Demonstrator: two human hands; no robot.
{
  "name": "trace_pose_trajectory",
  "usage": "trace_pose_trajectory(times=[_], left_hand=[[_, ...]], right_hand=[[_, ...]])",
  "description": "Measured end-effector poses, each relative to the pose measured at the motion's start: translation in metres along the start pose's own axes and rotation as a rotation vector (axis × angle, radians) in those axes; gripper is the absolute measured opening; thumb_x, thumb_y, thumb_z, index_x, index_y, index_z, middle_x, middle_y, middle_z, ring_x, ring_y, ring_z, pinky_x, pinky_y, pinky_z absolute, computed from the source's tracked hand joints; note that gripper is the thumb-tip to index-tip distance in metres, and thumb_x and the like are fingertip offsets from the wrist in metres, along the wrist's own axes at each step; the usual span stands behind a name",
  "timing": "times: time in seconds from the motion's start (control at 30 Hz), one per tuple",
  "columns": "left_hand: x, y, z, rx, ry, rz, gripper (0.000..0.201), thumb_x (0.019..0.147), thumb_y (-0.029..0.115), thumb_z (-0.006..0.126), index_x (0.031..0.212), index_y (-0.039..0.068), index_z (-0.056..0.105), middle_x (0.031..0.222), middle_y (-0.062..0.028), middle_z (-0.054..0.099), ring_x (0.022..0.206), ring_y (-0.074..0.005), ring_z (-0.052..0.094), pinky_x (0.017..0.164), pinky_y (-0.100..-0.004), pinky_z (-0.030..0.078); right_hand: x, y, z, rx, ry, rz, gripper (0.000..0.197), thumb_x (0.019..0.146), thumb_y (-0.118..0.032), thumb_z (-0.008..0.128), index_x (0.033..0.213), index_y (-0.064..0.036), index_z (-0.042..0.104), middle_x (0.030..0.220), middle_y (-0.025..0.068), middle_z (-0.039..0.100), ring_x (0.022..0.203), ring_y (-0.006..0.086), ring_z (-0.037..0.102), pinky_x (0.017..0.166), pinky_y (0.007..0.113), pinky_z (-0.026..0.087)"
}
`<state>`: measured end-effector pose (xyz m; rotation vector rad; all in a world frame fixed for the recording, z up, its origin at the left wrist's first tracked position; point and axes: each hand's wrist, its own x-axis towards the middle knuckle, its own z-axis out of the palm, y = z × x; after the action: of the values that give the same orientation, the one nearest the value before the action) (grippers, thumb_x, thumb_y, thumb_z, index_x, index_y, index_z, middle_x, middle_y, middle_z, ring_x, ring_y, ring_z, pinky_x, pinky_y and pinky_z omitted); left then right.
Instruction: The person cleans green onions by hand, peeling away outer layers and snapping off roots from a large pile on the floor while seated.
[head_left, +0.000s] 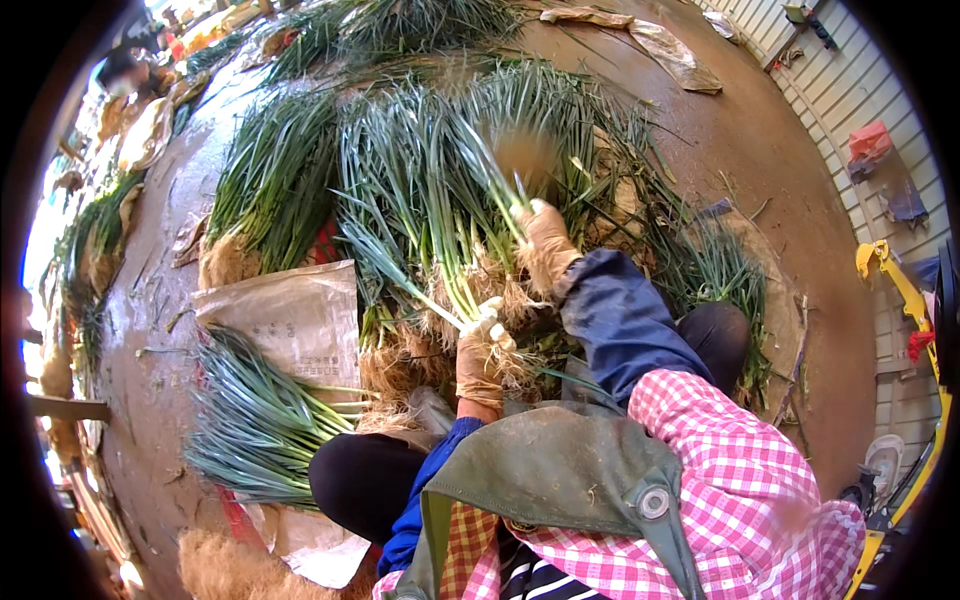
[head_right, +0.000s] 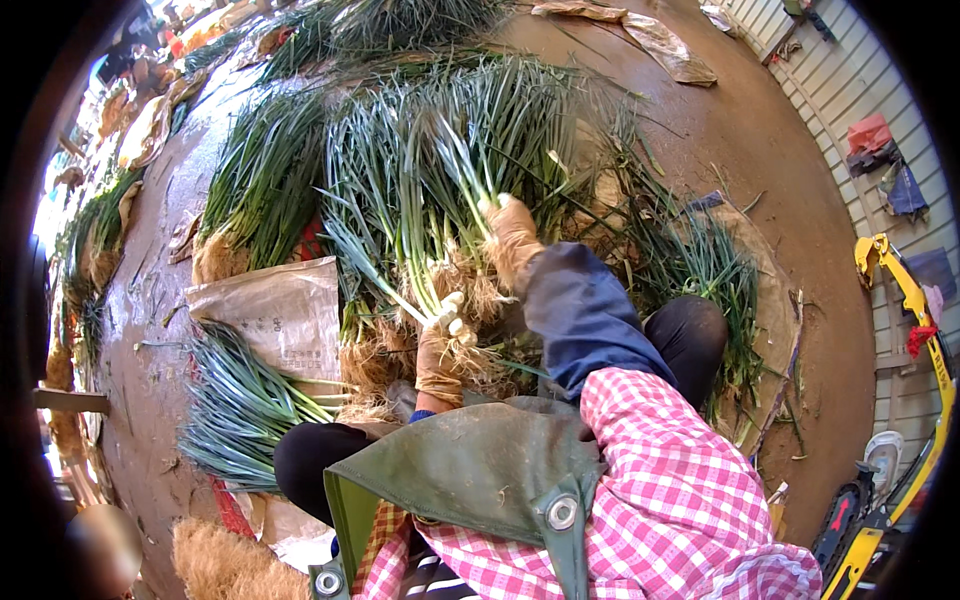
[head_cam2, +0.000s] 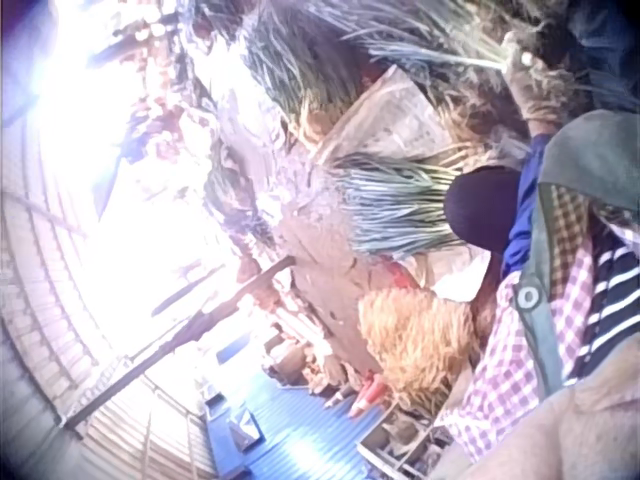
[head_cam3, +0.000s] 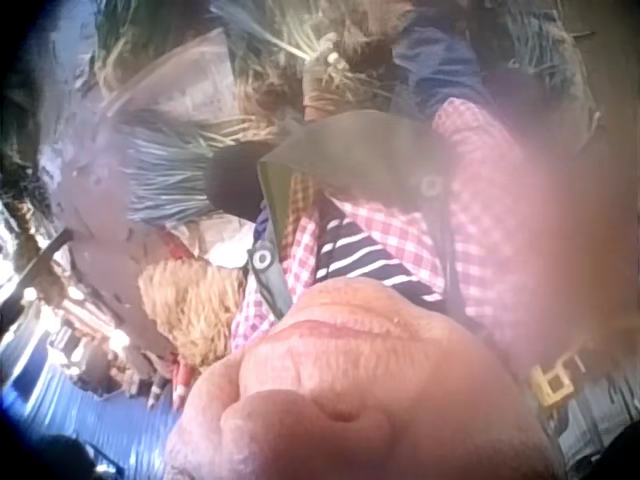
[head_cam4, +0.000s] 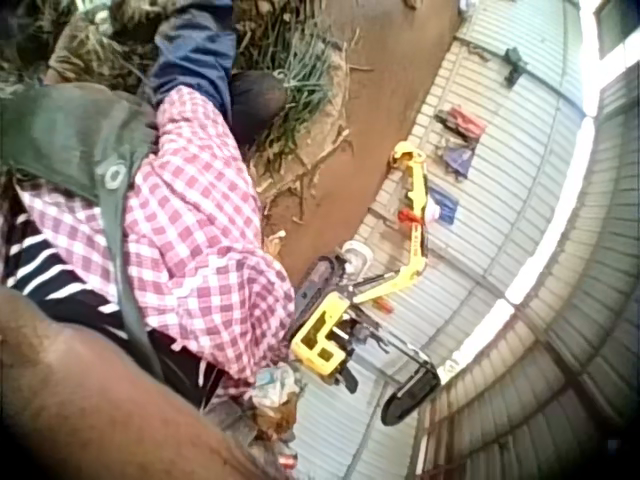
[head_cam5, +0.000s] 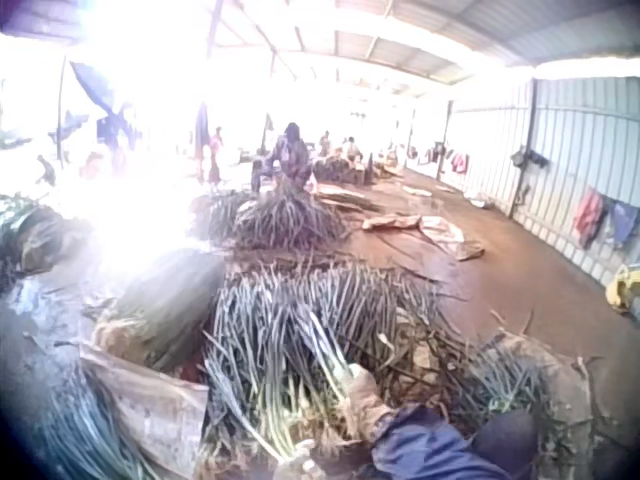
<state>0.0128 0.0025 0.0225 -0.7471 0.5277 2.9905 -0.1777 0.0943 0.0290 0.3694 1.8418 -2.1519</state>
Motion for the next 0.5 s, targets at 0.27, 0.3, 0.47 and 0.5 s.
trace_pose_trajectory(times=[0.27, 0.3, 0.47, 0.5], left_hand=[[0.012, -0.027, 0.017, 0.245, 0.027, 0.096, 0.029, 0.083, 0.004, 0.049, 0.109, -0.006, 0.058, 0.098, -0.0137, 0.063, 0.086, -0.0233, 0.063, 0.078, -0.0316, 0.052], [0.016, -0.025, 0.008, 0.292, 0.054, 0.14, 0.035, 0.083, 0.006, 0.051, 0.116, -0.003, 0.055, 0.103, -0.0147, 0.064, 0.092, -0.0253, 0.063, 0.081, -0.0323, 0.051], [0.025, -0.034, -0.007, 0.28, 0.106, 0.029, 0.037, 0.086, 0.008, 0.046, 0.122, 0.002, 0.05, 0.103, -0.0127, 0.063, 0.086, -0.0216, 0.063, 0.071, -0.0301, 0.052], [0.025, -0.034, -0.007, 0.235, 0.062, 0.013, 0.037, 0.086, 0.008, 0.046, 0.123, 0.002, 0.049, 0.102, -0.0132, 0.063, 0.085, -0.0215, 0.063, 0.07, -0.0297, 0.052]], right_hand=[[0.002, 0.01, -0.099, -0.446, -0.346, 0.121, 0.023, 0.085, -0.027, 0.062, 0.081, -0.0052, 0.06, 0.065, 0.0042, 0.059, 0.047, 0.0116, 0.05, 0.043, 0.024, 0.041], [-0.011, 0.009, -0.09, -0.247, -0.389, 0.17, 0.022, 0.087, -0.026, 0.059, 0.081, -0.0047, 0.06, 0.064, 0.0032, 0.058, 0.045, 0.011, 0.048, 0.042, 0.023, 0.039], [-0.044, 0.01, -0.066, 0.352, -0.633, 0.262, 0.018, 0.092, -0.019, 0.05, 0.089, -0.0029, 0.056, 0.076, 0.0048, 0.057, 0.057, 0.009, 0.051, 0.044, 0.021, 0.039], [-0.049, 0.008, -0.061, 0.463, -0.636, 0.322, 0.016, 0.092, -0.019, 0.051, 0.091, -0.0026, 0.054, 0.079, 0.0049, 0.058, 0.06, 0.0087, 0.051, 0.044, 0.022, 0.04]])
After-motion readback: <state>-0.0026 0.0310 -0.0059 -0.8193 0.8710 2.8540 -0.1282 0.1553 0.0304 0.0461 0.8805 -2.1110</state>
